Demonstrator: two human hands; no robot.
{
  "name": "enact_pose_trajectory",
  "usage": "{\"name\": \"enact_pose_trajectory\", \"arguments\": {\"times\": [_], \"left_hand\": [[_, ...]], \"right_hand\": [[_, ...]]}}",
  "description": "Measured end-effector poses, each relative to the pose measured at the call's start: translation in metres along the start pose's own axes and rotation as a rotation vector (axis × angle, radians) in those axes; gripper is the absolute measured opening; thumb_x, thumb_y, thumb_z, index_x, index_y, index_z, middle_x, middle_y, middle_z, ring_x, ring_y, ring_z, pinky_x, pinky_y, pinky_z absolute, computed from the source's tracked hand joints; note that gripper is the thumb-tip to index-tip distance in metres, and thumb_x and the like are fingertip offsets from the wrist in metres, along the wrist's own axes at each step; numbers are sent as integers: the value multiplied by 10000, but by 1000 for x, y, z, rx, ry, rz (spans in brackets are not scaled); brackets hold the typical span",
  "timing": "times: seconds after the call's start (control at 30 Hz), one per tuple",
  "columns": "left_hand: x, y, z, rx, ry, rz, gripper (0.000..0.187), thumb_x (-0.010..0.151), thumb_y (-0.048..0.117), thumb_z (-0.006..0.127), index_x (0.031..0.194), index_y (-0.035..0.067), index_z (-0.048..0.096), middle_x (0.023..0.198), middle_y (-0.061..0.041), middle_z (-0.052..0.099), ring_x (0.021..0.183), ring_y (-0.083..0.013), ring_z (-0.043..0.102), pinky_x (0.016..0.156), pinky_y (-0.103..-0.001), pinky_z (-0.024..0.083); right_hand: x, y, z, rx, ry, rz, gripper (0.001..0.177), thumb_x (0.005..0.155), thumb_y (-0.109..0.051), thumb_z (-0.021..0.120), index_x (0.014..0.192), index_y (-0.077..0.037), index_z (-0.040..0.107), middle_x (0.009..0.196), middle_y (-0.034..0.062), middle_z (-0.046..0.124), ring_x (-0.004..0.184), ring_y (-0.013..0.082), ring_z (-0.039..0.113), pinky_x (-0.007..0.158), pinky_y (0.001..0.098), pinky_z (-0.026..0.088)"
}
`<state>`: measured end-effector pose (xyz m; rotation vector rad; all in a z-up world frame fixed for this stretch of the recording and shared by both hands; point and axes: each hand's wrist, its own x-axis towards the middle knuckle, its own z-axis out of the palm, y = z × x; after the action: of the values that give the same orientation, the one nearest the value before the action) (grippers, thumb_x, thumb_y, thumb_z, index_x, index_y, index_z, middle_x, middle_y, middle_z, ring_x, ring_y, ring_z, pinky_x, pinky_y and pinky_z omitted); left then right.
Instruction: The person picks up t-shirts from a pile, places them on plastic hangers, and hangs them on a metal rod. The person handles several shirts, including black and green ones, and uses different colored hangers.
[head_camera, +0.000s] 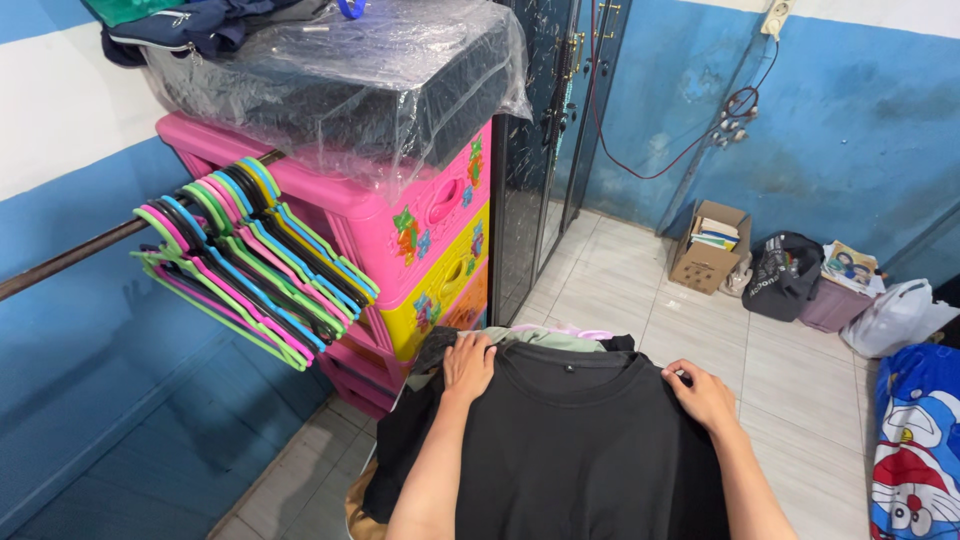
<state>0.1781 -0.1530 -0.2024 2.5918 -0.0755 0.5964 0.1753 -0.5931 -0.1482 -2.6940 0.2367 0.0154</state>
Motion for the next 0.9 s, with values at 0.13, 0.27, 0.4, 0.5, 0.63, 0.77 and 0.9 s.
{"name": "enact_pose_trajectory", "arguments": {"times": [0.13,0.27,0.4,0.5,0.63,0.77,0.9], "left_hand": [[-2,3,-2,6,-59,-39,210,951,362,623,1018,169,667,1045,-48,646,1100,-265,576,891,-470,412],[3,9,-23,-42,-6,-24,313,922,350,638,1180,177,675,1191,-38,651,1171,-263,560,973,-481,386],[18,19,-60,-84,141,61,427,915,329,672,1308,164,644,1316,-72,619,1241,-305,534,1063,-527,351],[33,27,-103,-118,253,80,458,899,285,686,1334,153,634,1338,-81,613,1261,-317,531,1099,-550,339],[45,21,-180,-71,440,37,422,889,215,687,1304,149,652,1326,-85,619,1240,-322,546,1080,-505,392],[37,-3,-262,-52,606,-54,421,863,141,678,1283,130,659,1279,-96,622,1210,-318,563,1047,-461,440],[15,-38,-321,-44,772,-149,387,880,118,683,1266,140,666,1239,-111,608,1197,-332,560,1029,-453,453]], "right_hand": [[3,-1,1,49,-35,-10,285,911,-471,628,1088,-292,761,985,75,792,991,290,730,898,435,549],[12,-14,-3,96,133,-260,372,865,-389,697,1171,-178,702,1140,68,750,1086,301,679,938,432,525],[10,-79,-17,112,348,-501,512,851,-333,729,1313,-137,627,1279,119,654,1228,345,565,1028,456,443],[-6,-157,-31,217,442,-699,541,856,-275,730,1349,-98,594,1314,156,626,1255,362,550,1064,471,421],[-41,-266,-31,376,472,-904,512,846,-173,735,1325,-57,595,1321,182,616,1272,383,548,1085,476,410],[-80,-361,-14,514,432,-1122,455,844,-109,733,1275,-51,600,1307,163,634,1277,384,556,1079,469,427],[-119,-432,12,576,353,-1231,445,815,-83,734,1241,-37,611,1247,172,636,1220,379,572,1042,474,445]]}}
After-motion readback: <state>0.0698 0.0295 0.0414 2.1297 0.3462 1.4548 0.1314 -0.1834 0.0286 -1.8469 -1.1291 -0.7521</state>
